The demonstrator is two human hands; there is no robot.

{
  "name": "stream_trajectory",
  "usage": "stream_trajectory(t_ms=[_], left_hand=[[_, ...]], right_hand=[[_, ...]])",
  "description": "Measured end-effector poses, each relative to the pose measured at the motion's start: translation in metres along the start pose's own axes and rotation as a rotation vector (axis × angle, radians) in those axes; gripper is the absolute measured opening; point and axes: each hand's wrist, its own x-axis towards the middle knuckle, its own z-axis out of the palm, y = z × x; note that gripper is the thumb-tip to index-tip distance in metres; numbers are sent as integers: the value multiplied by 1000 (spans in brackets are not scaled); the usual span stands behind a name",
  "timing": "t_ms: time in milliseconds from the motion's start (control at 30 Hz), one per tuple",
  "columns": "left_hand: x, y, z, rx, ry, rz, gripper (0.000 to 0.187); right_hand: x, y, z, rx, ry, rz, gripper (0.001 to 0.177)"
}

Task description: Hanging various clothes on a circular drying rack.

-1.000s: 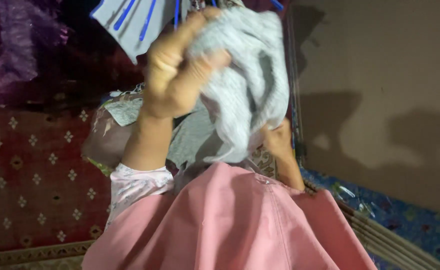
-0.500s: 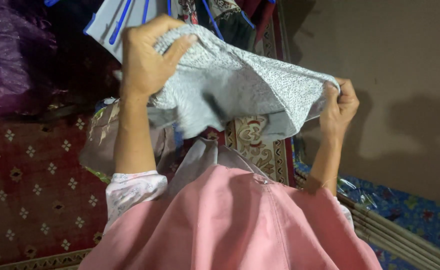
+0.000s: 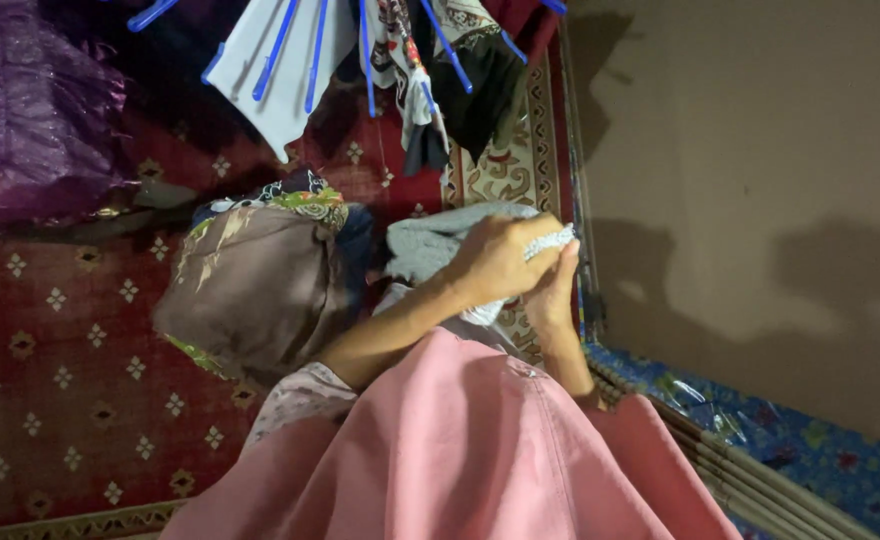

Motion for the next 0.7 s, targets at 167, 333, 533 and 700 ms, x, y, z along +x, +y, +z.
stream_trajectory(t_ms=[167,333,533,700], left_hand=[[-23,-7,33,-59,25,82,7],[-37,0,32,1,-113,40,12],[-46,-35,27,-141,-421,-84,26],[-35,-78,7,-361,-408,-250,49]], right_hand=[[41,49,-120,188,-220,-39,57],[55,9,-72,54,38,266,37],[41,-40,-23,-25,102,-36,39],[44,-86,-9,9,-221,-157,31]])
